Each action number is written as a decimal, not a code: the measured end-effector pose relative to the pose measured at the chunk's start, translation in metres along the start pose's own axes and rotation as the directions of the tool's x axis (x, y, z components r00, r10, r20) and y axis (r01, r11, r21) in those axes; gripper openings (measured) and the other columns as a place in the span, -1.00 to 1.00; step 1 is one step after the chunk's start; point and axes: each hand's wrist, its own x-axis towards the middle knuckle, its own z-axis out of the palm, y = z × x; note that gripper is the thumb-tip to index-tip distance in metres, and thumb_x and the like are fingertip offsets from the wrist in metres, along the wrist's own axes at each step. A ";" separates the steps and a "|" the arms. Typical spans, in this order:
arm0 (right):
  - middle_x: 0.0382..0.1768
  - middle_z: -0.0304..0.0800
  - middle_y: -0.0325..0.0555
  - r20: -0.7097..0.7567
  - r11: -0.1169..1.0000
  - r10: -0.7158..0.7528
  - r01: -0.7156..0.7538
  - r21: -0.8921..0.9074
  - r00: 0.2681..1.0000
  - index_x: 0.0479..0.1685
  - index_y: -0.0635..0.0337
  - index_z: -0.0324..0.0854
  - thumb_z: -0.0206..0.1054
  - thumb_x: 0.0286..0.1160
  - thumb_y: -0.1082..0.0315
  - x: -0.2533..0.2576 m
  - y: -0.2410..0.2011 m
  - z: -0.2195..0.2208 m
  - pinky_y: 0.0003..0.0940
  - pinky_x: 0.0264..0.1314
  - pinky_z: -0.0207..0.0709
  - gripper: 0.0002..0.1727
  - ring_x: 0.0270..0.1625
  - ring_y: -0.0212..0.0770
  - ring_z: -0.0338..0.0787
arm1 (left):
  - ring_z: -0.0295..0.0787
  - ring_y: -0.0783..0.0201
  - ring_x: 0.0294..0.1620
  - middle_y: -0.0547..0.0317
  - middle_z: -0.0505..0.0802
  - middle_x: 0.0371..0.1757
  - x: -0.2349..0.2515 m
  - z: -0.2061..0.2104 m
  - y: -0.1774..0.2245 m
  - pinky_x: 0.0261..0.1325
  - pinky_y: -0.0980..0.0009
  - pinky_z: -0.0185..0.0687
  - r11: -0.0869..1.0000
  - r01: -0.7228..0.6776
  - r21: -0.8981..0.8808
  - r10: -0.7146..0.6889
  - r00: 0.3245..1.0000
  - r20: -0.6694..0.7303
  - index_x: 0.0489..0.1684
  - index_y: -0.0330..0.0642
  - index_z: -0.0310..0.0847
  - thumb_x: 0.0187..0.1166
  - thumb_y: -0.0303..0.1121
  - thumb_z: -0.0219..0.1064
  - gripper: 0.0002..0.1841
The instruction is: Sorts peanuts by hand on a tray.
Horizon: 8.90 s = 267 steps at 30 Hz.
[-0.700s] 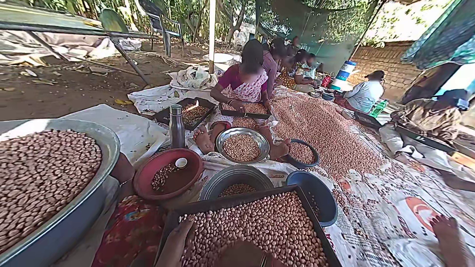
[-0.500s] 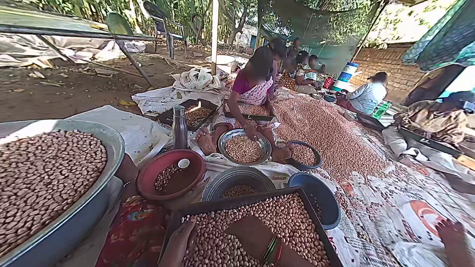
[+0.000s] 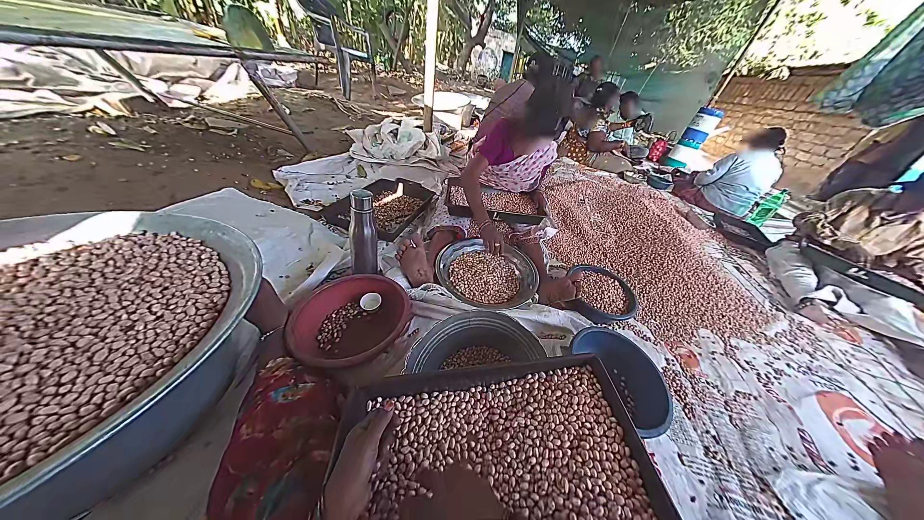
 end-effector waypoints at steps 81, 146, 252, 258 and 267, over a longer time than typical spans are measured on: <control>0.28 0.78 0.33 0.718 0.946 0.322 -0.248 -0.211 0.618 0.43 0.12 0.70 0.16 0.72 0.46 -0.110 0.048 -0.013 0.47 0.34 0.47 -0.61 0.35 0.44 0.72 | 0.16 0.60 -0.86 0.42 0.38 -0.79 -0.001 -0.004 0.010 -0.74 0.71 0.11 0.985 -0.048 -0.165 0.048 0.999 -0.006 -0.32 -0.19 0.51 0.92 -0.31 -0.12 -0.63; 0.16 0.76 0.41 0.484 0.983 0.182 -0.144 -0.116 0.856 0.26 0.39 0.65 0.05 0.83 0.42 -0.070 0.019 -0.007 0.43 0.10 0.56 -0.68 0.20 0.46 0.78 | 0.69 -0.03 -0.06 -0.22 0.78 0.02 -0.031 0.027 0.017 0.13 -0.04 0.54 0.485 -0.377 0.789 -0.383 0.720 0.579 0.32 -0.36 0.61 0.85 -0.30 0.08 -0.65; -0.20 0.85 0.37 -0.287 0.914 0.300 -0.360 -0.186 0.910 -0.12 0.50 0.72 0.17 0.63 0.37 -0.073 0.076 0.004 0.27 -0.07 0.60 -0.69 -0.11 0.38 0.88 | 0.14 0.63 -0.86 0.47 0.44 -0.76 -0.042 0.027 -0.015 -0.76 0.72 0.05 0.914 0.337 0.225 -0.403 0.808 0.429 -0.41 -0.08 0.45 0.93 -0.23 -0.13 -0.60; -0.28 0.90 0.23 -0.596 0.992 -0.048 -0.033 -0.125 0.801 -0.10 0.42 0.83 0.28 0.54 0.43 -0.062 0.041 -0.016 0.11 -0.22 0.76 -0.75 -0.25 0.20 0.93 | 0.20 0.62 -0.85 0.45 0.51 -0.73 -0.042 0.026 -0.015 -0.77 0.71 0.09 0.809 0.446 0.381 -0.587 0.629 0.509 -0.28 -0.06 0.48 0.93 0.00 -0.31 -0.48; 0.32 0.73 0.38 0.018 0.901 0.433 -0.432 -0.042 0.901 0.39 0.35 0.65 0.00 0.85 0.34 -0.063 0.073 -0.045 0.34 0.34 0.50 -0.59 0.35 0.38 0.74 | 0.14 0.63 -0.85 0.44 0.45 -0.72 -0.043 0.028 -0.013 -0.78 0.72 0.02 0.892 0.360 0.274 -0.450 0.764 0.462 -0.33 -0.11 0.47 0.93 -0.22 -0.13 -0.62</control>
